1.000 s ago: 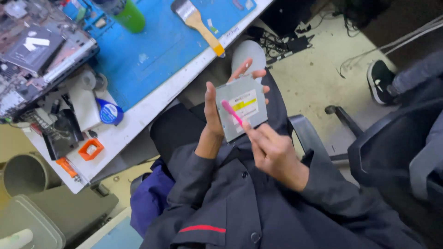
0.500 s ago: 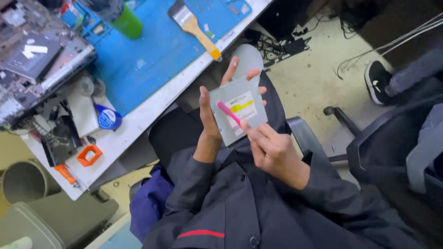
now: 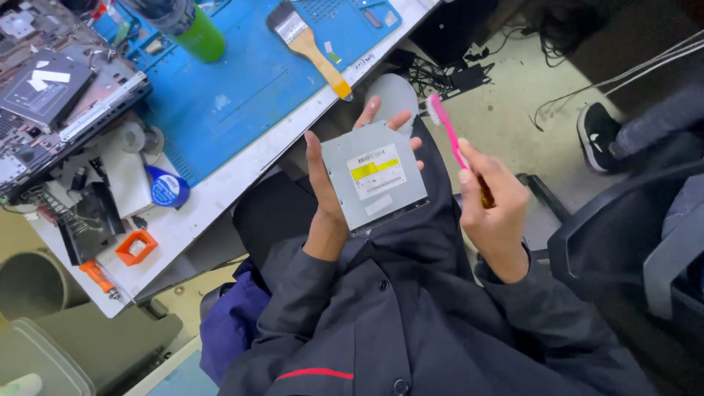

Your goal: Cleaning a laptop optical drive component using a large brush and a toothbrush at a repair workbench.

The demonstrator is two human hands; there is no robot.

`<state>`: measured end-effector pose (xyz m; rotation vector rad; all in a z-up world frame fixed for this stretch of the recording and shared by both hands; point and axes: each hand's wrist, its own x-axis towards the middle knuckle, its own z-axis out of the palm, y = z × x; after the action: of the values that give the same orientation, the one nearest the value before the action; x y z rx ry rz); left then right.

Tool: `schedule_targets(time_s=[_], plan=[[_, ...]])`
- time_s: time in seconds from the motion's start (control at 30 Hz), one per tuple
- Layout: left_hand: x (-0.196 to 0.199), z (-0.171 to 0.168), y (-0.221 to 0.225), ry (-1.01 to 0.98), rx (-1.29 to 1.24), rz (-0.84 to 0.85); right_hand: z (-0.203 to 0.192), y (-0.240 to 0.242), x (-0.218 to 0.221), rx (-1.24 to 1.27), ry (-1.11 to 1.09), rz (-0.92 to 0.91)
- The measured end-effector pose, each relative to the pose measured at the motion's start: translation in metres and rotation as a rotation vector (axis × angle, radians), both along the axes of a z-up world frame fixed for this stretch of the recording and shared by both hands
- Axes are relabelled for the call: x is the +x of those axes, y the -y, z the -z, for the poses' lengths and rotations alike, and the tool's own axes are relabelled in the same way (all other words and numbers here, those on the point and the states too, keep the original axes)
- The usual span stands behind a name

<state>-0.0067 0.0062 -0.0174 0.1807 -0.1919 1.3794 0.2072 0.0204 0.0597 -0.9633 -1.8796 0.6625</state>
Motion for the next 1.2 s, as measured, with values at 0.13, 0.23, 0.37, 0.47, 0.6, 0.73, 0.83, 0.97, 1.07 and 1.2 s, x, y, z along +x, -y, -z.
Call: schedule_targets(time_s=[0.13,0.23,0.37,0.47,0.6,0.73,0.83,0.97,1.07,1.2], plan=[[-0.004,0.009,-0.003,0.026,0.001,0.03,0.014,-0.011,0.001,-0.198,-0.134,-0.047],[-0.003,0.008,-0.001,-0.017,-0.035,-0.007,0.019,-0.019,0.003,-0.251,-0.136,-0.042],[-0.001,0.012,0.002,-0.058,-0.027,-0.021,0.02,-0.019,0.002,-0.142,-0.046,-0.118],[0.002,0.023,-0.001,-0.109,0.012,-0.028,0.025,-0.007,-0.01,-0.009,0.047,-0.207],[0.006,0.021,-0.002,-0.287,0.065,-0.042,0.032,0.009,-0.025,0.144,0.125,-0.259],[0.015,0.023,0.0,-0.371,0.099,-0.091,0.031,0.007,-0.026,0.229,0.113,-0.199],[0.01,0.022,0.004,-0.342,0.129,-0.082,0.025,0.028,-0.035,0.136,0.071,-0.308],[0.012,0.021,0.003,-0.38,0.119,-0.148,0.027,0.006,-0.034,0.189,0.075,-0.252],[0.014,0.027,0.005,-0.281,0.138,-0.139,0.021,0.025,-0.037,0.146,0.065,-0.291],[0.0,0.011,0.007,-0.294,0.123,-0.176,0.034,0.004,-0.023,0.177,0.11,-0.202]])
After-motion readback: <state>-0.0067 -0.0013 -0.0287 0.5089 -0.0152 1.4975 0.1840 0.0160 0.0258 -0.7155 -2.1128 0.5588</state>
